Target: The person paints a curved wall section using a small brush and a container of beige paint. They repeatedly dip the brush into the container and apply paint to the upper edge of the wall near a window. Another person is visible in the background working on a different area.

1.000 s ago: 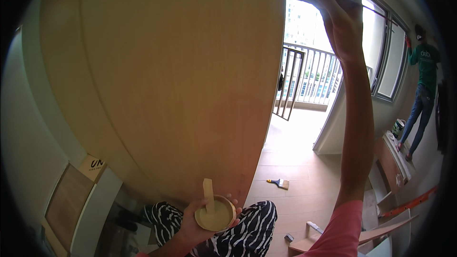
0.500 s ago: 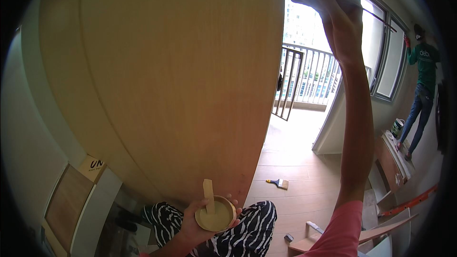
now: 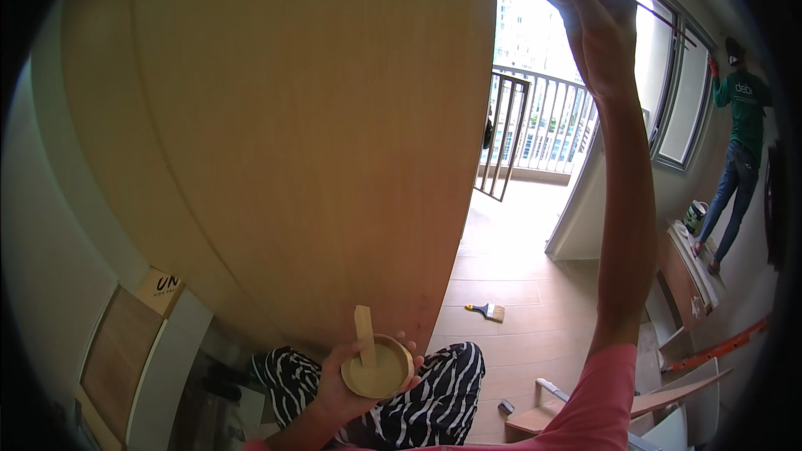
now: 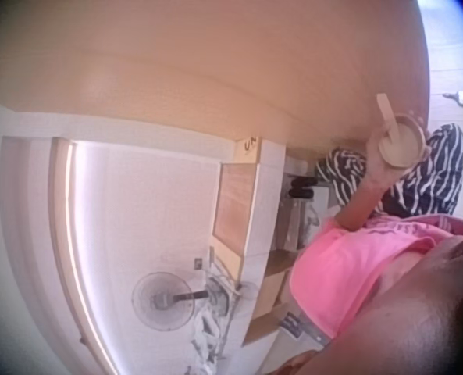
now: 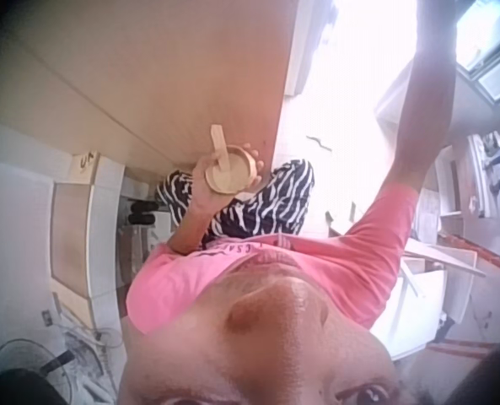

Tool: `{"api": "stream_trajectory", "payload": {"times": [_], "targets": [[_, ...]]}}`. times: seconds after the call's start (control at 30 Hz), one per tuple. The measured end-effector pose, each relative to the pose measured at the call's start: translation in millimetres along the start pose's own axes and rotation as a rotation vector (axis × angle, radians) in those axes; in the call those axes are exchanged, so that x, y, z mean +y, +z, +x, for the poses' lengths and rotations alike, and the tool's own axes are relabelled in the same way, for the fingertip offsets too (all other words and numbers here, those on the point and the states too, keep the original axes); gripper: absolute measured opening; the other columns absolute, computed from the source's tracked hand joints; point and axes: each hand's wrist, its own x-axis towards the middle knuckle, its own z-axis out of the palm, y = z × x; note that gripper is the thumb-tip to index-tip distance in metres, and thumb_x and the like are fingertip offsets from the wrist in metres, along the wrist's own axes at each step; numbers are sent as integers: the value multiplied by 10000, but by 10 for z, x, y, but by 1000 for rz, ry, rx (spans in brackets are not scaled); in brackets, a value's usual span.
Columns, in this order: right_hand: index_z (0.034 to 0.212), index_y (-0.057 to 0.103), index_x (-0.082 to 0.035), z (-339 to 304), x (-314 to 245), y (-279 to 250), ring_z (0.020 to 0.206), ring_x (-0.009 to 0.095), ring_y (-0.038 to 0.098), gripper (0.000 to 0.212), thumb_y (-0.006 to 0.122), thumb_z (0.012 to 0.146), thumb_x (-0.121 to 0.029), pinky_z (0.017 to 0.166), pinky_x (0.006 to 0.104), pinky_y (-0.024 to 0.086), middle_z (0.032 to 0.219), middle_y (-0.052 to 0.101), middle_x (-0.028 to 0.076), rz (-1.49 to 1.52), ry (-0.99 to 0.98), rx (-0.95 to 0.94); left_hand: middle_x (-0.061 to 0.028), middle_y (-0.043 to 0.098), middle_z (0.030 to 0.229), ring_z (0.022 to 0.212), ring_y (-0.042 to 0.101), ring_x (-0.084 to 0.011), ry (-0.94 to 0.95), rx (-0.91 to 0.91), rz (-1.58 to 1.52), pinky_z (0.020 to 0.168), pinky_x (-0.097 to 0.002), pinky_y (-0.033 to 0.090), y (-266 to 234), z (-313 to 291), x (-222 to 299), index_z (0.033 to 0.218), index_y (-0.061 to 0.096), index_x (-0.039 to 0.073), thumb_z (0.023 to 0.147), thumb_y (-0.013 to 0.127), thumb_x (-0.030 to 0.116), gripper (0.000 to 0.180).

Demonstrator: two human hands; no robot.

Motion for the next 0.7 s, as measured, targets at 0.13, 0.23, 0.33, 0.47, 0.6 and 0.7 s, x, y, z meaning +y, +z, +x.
{"api": "stream_trajectory", "payload": {"times": [0.13,0.23,0.33,0.47,0.6,0.7], "targets": [[938,640,21,-2,-12,3,844,211,703,94,613,928,-68,798,349,589,850,664,99,-19,-5,-19,-188,496,1308,1280,451,-382,-11,-44,-31,1058,-536,406,16,-23,2,1323,462,-35,892,516,346,577],[928,639,23,-5,29,-56,845,211,702,90,614,922,-63,802,348,586,843,663,102,-5,-19,-61,-184,491,1314,1288,447,-375,-25,-69,-67,1068,-520,414,14,-37,4,1324,454,-33,899,507,330,562],[920,639,22,-1,11,-22,839,211,701,87,616,920,-62,800,346,582,836,660,101,13,-15,-32,-195,498,1307,1275,450,-389,-5,-22,-20,1049,-551,399,19,-39,4,1336,462,-30,885,529,366,604],[920,637,19,-25,-19,-8,837,211,701,85,617,921,-63,802,346,579,838,657,98,-46,-6,-44,-198,501,1304,1270,451,-396,13,3,31,1040,-565,392,39,-56,-6,1343,464,-28,881,535,384,623],[925,635,19,-40,-47,40,833,206,699,95,622,926,-75,800,337,578,848,655,97,12,26,3,-199,500,1309,1275,448,-398,-2,-5,3,1043,-568,390,19,-55,-9,1342,464,-28,883,532,378,617],[928,633,20,-40,-23,15,854,204,702,103,623,931,-83,790,329,580,849,652,95,-7,1,-32,-201,498,1313,1277,446,-399,-1,3,8,1045,-570,388,21,-57,-8,1343,464,-28,886,529,374,613]]}}
